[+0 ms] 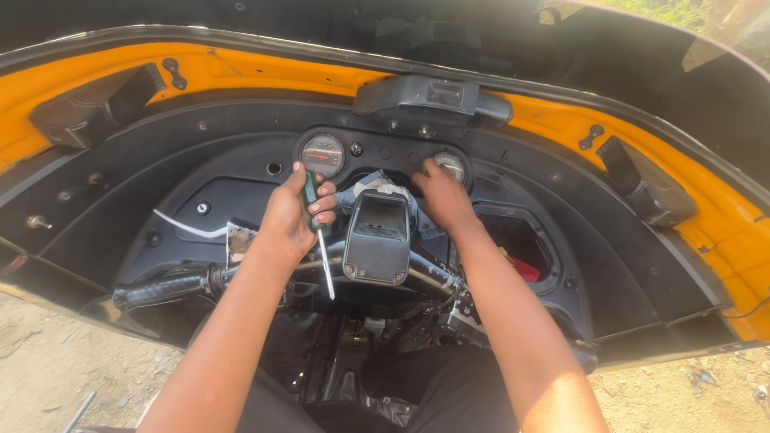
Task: The person uses a screwdriver to tighten and loosen screws on the dashboard and instrument cluster of a vehicle, handling small wires and plastic components by hand.
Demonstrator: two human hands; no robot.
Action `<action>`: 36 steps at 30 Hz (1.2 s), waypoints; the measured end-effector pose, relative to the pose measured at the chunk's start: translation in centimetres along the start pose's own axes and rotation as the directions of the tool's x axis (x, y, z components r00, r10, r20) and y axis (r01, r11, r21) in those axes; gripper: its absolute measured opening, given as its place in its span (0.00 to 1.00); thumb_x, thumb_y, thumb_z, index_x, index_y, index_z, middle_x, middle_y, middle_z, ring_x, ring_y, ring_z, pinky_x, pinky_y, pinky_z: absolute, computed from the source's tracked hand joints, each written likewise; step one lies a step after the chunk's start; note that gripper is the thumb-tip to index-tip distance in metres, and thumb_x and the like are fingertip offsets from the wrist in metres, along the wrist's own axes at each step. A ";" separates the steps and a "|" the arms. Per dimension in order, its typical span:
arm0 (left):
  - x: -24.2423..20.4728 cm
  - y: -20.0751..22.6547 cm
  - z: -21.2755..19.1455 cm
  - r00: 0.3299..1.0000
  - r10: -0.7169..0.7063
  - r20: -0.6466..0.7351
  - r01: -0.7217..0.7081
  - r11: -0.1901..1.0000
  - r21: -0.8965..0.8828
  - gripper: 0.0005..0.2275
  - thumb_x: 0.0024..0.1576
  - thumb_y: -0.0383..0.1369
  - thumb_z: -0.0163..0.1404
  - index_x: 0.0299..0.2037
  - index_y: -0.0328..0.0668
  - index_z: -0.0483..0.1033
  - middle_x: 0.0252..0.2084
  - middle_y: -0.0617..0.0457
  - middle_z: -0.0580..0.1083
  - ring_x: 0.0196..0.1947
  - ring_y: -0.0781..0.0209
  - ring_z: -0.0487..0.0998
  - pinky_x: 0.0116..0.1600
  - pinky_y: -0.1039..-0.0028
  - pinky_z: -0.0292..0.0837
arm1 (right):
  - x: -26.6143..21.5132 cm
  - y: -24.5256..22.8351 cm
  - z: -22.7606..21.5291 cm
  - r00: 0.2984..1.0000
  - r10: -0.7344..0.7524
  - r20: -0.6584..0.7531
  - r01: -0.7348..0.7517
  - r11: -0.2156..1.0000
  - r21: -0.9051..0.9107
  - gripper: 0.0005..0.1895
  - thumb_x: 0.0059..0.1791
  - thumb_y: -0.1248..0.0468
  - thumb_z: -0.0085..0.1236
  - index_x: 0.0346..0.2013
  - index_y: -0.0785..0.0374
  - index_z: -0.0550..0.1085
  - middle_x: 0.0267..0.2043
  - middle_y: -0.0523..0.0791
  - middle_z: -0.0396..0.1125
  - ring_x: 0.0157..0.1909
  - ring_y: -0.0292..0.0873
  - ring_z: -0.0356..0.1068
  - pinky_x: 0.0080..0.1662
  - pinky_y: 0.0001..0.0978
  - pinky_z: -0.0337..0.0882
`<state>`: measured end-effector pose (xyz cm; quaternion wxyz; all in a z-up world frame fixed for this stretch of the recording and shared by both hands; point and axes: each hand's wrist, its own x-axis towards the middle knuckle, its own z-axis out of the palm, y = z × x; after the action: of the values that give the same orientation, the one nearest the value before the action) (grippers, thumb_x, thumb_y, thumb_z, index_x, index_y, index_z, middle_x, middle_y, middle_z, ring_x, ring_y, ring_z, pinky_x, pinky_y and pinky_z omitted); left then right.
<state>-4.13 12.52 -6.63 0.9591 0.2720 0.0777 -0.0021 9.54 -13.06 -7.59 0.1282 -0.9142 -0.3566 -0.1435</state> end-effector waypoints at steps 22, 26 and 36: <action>-0.2 -0.1 0.7 0.999 -0.028 0.019 0.027 0.998 0.049 0.16 0.69 0.47 0.35 0.37 0.44 0.64 0.28 0.56 0.61 0.21 0.70 0.59 0.27 0.78 0.58 | 0.1 -0.2 -0.3 0.999 -0.001 -0.043 -0.004 0.993 -0.116 0.11 0.46 0.65 0.62 0.43 0.59 0.78 0.50 0.48 0.64 0.58 0.52 0.64 0.58 0.53 0.60; -0.3 -0.1 0.7 1.000 -0.026 -0.001 0.026 0.997 0.068 0.16 0.69 0.47 0.35 0.38 0.43 0.64 0.28 0.56 0.61 0.21 0.70 0.59 0.27 0.78 0.57 | 0.1 0.3 0.3 0.998 -0.034 0.043 0.041 0.984 -0.174 0.16 0.42 0.70 0.58 0.44 0.56 0.79 0.51 0.45 0.65 0.59 0.48 0.65 0.61 0.50 0.60; -0.4 -0.1 0.8 1.000 -0.021 0.003 0.021 0.998 0.063 0.16 0.69 0.47 0.35 0.37 0.43 0.64 0.27 0.56 0.62 0.21 0.70 0.59 0.26 0.78 0.58 | 0.4 0.3 0.4 0.999 0.017 -0.027 -0.018 0.999 -0.049 0.14 0.46 0.70 0.57 0.46 0.62 0.77 0.51 0.51 0.65 0.58 0.55 0.64 0.56 0.52 0.64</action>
<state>-4.37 12.02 -5.97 0.9502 0.3012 0.0789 -0.0150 10.07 -12.93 -7.84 0.1118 -0.9181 -0.3433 -0.1633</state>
